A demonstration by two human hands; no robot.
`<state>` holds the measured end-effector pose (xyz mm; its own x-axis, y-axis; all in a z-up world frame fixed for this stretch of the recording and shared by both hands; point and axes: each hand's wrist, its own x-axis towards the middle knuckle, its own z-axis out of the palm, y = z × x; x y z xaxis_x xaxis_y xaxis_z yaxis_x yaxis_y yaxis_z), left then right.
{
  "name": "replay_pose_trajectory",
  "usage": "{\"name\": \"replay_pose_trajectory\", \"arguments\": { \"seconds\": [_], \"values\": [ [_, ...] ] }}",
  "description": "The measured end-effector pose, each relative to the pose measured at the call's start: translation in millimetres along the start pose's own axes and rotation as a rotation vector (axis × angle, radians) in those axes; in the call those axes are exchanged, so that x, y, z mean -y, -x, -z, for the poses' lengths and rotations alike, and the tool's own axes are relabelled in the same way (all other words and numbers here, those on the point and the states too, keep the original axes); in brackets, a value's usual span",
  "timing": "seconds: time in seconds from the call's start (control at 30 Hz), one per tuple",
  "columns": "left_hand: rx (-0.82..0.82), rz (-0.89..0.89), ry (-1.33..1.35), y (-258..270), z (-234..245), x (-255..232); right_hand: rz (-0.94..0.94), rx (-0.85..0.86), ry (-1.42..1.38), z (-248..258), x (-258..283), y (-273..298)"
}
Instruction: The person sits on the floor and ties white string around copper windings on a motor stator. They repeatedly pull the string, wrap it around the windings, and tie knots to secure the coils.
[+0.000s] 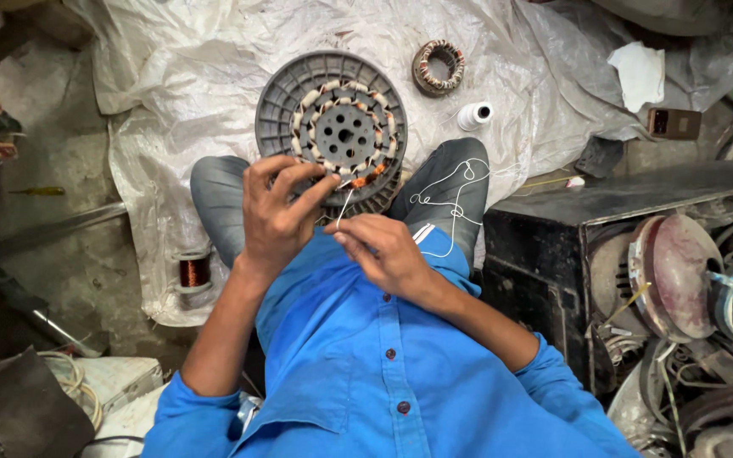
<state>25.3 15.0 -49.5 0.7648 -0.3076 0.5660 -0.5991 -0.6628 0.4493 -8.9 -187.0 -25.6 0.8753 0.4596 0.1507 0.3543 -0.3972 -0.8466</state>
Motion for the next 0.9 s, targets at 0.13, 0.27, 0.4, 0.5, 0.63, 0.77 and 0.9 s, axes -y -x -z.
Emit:
{"name": "replay_pose_trajectory", "arguments": {
  "seconds": [0.13,0.27,0.4,0.5,0.63,0.77,0.9],
  "values": [
    [0.013,-0.058,0.008,2.4,5.7,-2.7,0.126,0.032,0.025,-0.6,3.3,-1.1],
    [-0.043,-0.180,0.020,7.5,-2.8,-9.5,0.199,0.135,0.092,6.2,3.5,5.1],
    [0.028,-0.185,0.098,11.3,3.7,-16.2,0.164,0.074,0.059,40.3,-29.0,9.7],
    [0.081,-0.125,0.178,15.3,18.9,-25.5,-0.137,-0.138,0.466,67.8,-93.9,14.8],
    [0.131,-0.094,0.435,11.3,37.9,-34.7,-0.507,0.085,0.888,73.5,-184.8,36.5],
    [0.188,-0.107,0.724,10.5,44.5,-31.7,-0.485,0.064,0.898,53.4,-233.2,69.7],
    [0.183,-0.074,0.719,19.1,44.8,-24.7,-0.447,0.024,0.923,54.1,-243.7,81.7]
  ]
}}
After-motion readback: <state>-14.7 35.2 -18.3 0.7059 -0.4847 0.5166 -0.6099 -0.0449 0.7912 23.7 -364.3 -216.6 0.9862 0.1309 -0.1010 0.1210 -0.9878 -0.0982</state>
